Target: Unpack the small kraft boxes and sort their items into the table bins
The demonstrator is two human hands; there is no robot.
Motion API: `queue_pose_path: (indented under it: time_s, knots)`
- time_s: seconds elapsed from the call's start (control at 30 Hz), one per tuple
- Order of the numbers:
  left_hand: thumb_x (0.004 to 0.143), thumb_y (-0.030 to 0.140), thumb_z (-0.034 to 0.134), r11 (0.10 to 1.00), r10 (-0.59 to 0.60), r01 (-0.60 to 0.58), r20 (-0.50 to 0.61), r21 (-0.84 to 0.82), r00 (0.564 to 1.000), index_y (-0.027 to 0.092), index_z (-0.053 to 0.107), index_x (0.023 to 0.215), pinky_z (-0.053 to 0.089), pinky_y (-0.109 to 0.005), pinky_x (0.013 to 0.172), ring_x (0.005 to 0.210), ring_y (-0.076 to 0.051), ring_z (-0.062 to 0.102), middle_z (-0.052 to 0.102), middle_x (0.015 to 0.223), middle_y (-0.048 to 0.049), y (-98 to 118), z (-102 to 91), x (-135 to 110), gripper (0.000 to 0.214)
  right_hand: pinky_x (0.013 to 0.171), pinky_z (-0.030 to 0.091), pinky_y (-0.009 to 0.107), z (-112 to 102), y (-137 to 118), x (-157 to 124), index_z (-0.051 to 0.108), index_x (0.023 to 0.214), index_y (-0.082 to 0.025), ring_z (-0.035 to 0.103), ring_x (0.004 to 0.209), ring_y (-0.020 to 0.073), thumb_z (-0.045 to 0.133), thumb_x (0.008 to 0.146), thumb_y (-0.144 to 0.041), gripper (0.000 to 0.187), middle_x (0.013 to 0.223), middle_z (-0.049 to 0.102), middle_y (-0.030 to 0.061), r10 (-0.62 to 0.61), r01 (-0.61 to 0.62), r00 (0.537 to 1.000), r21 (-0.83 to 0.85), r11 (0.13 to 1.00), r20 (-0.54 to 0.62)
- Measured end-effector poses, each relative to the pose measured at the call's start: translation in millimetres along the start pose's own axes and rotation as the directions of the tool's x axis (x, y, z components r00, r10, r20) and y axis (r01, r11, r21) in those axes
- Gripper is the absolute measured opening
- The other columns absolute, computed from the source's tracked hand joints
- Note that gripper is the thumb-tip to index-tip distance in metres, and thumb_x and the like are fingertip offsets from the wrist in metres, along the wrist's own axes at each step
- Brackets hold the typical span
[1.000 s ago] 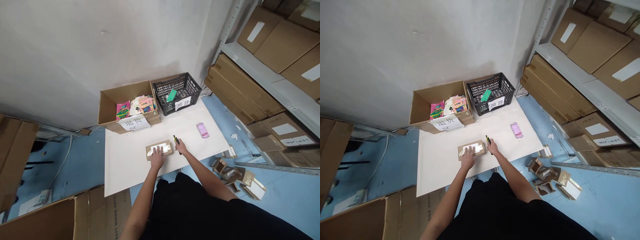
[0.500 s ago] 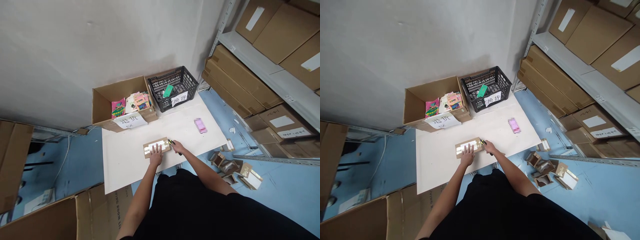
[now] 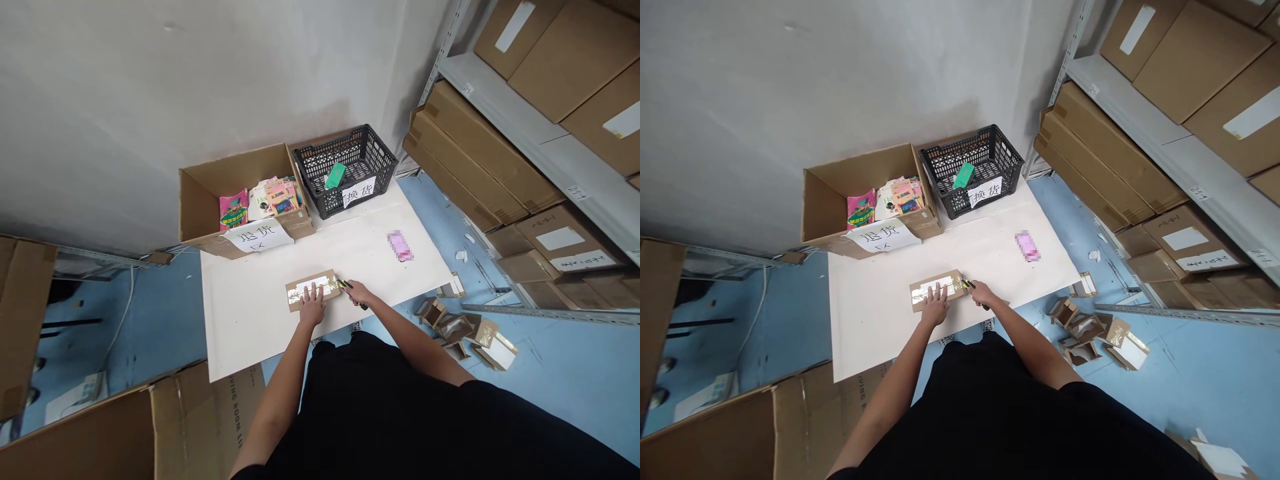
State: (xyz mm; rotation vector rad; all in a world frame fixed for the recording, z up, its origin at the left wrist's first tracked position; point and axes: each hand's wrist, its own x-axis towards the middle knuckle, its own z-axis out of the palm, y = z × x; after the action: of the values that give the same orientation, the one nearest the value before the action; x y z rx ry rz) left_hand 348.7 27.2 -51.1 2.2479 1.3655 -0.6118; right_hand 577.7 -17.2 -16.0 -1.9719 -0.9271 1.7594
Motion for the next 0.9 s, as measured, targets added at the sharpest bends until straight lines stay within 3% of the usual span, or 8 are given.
queue_pose_path:
  time_s: [0.27, 0.4, 0.5, 0.6, 0.7, 0.8, 0.9]
  knots:
    - [0.102, 0.04, 0.041, 1.0, 0.007, -0.007, -0.012, 0.019, 1.0, 0.03, 0.005, 0.172, 0.018, -0.06, 0.129, 0.164, -0.037, -0.003, 0.001, 0.18, -0.007, 5, -8.4, -7, 0.079, 0.05, 0.043, 0.021, 3, 20, -10, 0.05, 0.098, -0.023, 0.05, 0.043, 0.0109, 0.053, 0.106, -0.04, 0.018, 0.059, 0.053, -0.0072, -0.009, 0.011, 0.999, -0.031, 0.999, 0.051]
    - [0.101, 0.045, 0.045, 1.0, 0.005, -0.006, -0.042, -0.015, 0.999, 0.03, 0.014, 0.171, 0.028, -0.056, 0.126, 0.163, -0.036, 0.014, 0.017, 0.179, -0.0072, -2, -28.2, -5, 0.077, 0.054, 0.047, 0.021, 17, 27, -3, 0.049, 0.107, -0.025, 0.059, 0.05, 0.0128, 0.042, 0.108, -0.04, 0.016, 0.066, 0.057, -0.0066, -0.011, 0.016, 0.979, 0.028, 0.999, -0.201]
    - [0.105, 0.045, 0.037, 0.997, -0.051, 0.043, -0.137, -0.064, 0.989, 0.025, 0.025, 0.169, 0.032, -0.051, 0.125, 0.16, -0.032, 0.024, 0.027, 0.175, -0.0101, -19, -43.8, -4, 0.068, 0.062, 0.051, 0.024, 39, 23, 6, 0.048, 0.117, -0.026, 0.069, 0.069, 0.0173, 0.052, 0.104, -0.052, 0.03, 0.083, 0.067, -0.0021, -0.029, 0.022, 0.943, -0.026, 0.999, -0.33]
    - [0.106, 0.046, 0.035, 0.992, -0.117, 0.111, -0.13, -0.052, 0.985, 0.024, 0.027, 0.168, 0.03, -0.055, 0.125, 0.163, -0.035, 0.015, 0.019, 0.178, -0.011, -37, -50.1, -9, 0.066, 0.072, 0.052, 0.028, 60, 10, 18, 0.048, 0.124, -0.026, 0.073, 0.097, 0.0243, 0.067, 0.094, -0.057, 0.048, 0.105, 0.073, 0.0043, -0.059, 0.004, 0.932, -0.152, 0.988, -0.359]
    - [0.106, 0.048, 0.035, 0.984, -0.178, 0.175, -0.114, -0.035, 0.977, 0.023, 0.027, 0.168, 0.035, -0.057, 0.121, 0.162, -0.038, 0.015, 0.018, 0.177, -0.0135, -44, -47.8, -19, 0.067, 0.078, 0.051, 0.03, 66, -15, 33, 0.046, 0.13, -0.026, 0.072, 0.109, 0.0269, 0.068, 0.093, -0.058, 0.054, 0.116, 0.073, 0.0073, -0.049, -0.048, 0.917, -0.233, 0.971, -0.396]
    - [0.104, 0.04, 0.04, 0.974, -0.226, 0.226, -0.104, -0.019, 0.968, 0.017, 0.037, 0.162, 0.046, -0.052, 0.111, 0.148, -0.039, 0.04, 0.036, 0.168, -0.0222, -35, -41.8, -33, 0.063, 0.082, 0.05, 0.032, 58, -45, 49, 0.043, 0.134, -0.024, 0.071, 0.111, 0.028, 0.064, 0.097, -0.057, 0.054, 0.119, 0.073, 0.0107, -0.048, -0.083, 0.895, -0.272, 0.959, -0.444]
    - [0.1, 0.027, 0.043, 0.993, -0.12, 0.119, -0.033, -0.021, 0.992, 0.02, 0.054, 0.15, 0.053, -0.043, 0.101, 0.128, -0.033, 0.058, 0.059, 0.146, -0.0194, -17, -32.7, -46, 0.051, 0.083, 0.05, 0.034, 46, -73, 63, 0.041, 0.136, -0.02, 0.071, 0.111, 0.028, 0.058, 0.102, -0.052, 0.048, 0.119, 0.073, 0.0131, -0.053, -0.084, 0.896, -0.286, 0.955, -0.441]
